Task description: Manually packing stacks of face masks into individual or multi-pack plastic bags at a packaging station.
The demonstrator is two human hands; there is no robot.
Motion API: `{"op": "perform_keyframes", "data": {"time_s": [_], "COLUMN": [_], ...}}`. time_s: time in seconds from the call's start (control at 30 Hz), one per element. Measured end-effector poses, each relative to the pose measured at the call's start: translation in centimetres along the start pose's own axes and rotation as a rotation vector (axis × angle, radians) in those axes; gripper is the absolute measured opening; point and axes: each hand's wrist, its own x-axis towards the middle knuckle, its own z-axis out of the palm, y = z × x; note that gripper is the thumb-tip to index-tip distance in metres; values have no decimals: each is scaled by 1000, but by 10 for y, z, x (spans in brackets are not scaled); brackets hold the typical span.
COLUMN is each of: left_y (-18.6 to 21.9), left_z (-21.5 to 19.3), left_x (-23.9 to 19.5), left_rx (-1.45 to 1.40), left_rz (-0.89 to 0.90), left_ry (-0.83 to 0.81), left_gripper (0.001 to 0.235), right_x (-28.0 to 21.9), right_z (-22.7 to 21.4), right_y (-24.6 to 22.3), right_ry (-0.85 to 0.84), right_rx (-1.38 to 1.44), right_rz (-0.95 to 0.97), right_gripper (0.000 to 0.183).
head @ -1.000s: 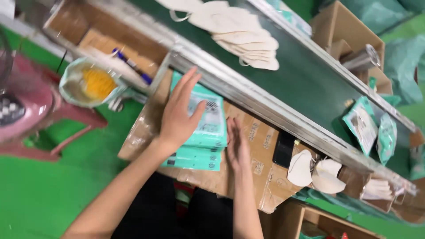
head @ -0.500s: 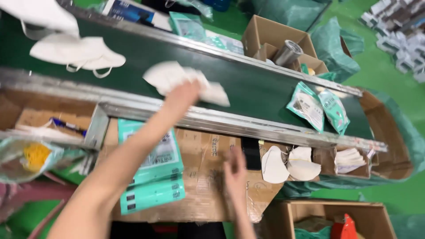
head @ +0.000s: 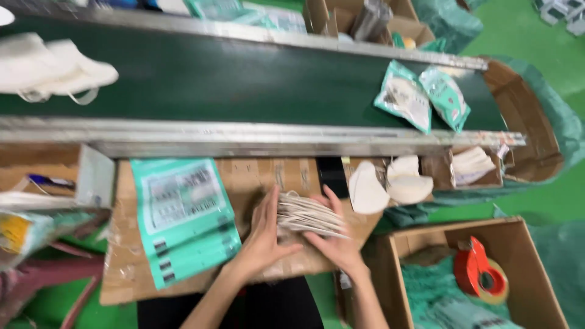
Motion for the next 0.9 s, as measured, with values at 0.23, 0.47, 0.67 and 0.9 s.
{"op": "perform_keyframes", "data": {"time_s": [0.23,0.47,0.67,0.9], "left_y": [-22,-26,-54,-30], "left_z": [35,41,74,54], "left_x": [-11,-11,-17,-16], "left_rx": [46,-63,97,51], "left_rz": [-125,-36,-2,-160], "left_ry": [112,98,267,249], "left_gripper": [132,117,86,96], "right_x": [-26,-29,-29,-53], "right_z": [24,20,17,27], "right_y": [34,51,53,139], "right_ry": [39,38,59,285], "right_rx": [105,229,180,-75], "right_rz": [196,86,-8,154], "right_gripper": [104,113,91,36]}}
